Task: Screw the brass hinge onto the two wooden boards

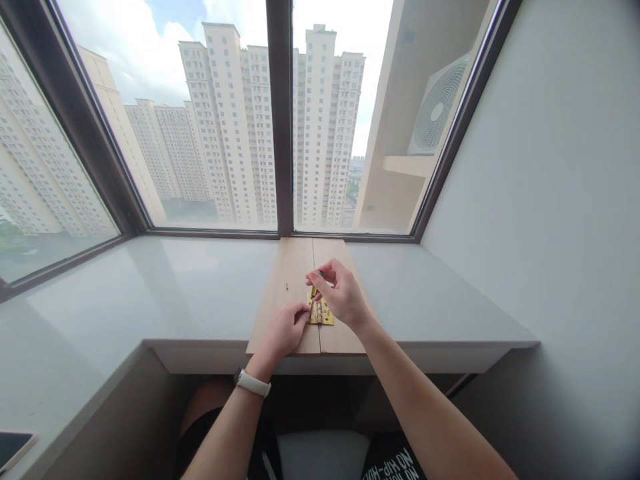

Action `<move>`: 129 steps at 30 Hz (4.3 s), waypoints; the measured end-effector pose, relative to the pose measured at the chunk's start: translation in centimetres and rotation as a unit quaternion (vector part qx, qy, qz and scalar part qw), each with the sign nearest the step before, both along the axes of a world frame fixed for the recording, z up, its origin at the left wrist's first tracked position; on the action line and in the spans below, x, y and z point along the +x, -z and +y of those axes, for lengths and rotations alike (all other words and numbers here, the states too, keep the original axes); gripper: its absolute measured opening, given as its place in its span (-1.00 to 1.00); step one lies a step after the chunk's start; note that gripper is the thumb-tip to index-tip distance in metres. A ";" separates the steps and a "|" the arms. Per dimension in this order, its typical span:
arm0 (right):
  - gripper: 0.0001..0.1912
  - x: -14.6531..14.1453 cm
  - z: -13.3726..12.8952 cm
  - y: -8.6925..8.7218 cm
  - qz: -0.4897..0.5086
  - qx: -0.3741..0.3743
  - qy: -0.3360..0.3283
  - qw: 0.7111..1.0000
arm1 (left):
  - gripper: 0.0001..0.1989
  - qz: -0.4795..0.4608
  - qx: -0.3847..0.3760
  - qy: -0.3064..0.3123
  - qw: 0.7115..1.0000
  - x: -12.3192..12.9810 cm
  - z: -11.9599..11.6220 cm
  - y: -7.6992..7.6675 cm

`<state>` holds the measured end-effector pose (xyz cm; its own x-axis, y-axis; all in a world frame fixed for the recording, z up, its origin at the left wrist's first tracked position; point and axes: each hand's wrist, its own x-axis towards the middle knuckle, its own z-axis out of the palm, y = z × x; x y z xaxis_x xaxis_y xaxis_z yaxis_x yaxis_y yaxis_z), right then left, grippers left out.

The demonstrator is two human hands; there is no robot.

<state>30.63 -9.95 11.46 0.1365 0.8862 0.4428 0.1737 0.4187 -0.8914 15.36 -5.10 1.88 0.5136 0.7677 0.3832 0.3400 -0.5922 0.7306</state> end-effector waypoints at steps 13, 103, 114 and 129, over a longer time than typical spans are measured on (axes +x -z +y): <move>-0.66 0.0 0.4 0.3 0.014 -0.022 -0.015 1.000 | -0.79 -0.008 0.000 0.002 1.000 -0.2 0.1 0.2; -0.65 0.6 -0.1 -1.1 -0.043 -0.034 -0.145 0.988 | -0.78 -0.010 -0.010 -0.011 1.000 -0.3 0.1 -0.1; -0.62 1.1 0.6 -0.3 -0.038 -0.021 -0.061 0.997 | -0.77 -0.002 -0.012 -0.009 1.000 -0.3 0.1 -0.2; -0.67 2.3 -2.8 -2.7 0.007 0.070 0.072 0.995 | -0.76 -0.027 -0.061 -0.038 0.997 -0.5 0.5 0.3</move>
<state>32.97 -12.76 14.14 0.2636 0.7875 0.5570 0.2289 0.5099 -0.8292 14.90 -4.59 1.63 0.4327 0.8465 0.3102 0.3393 -0.4717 0.8139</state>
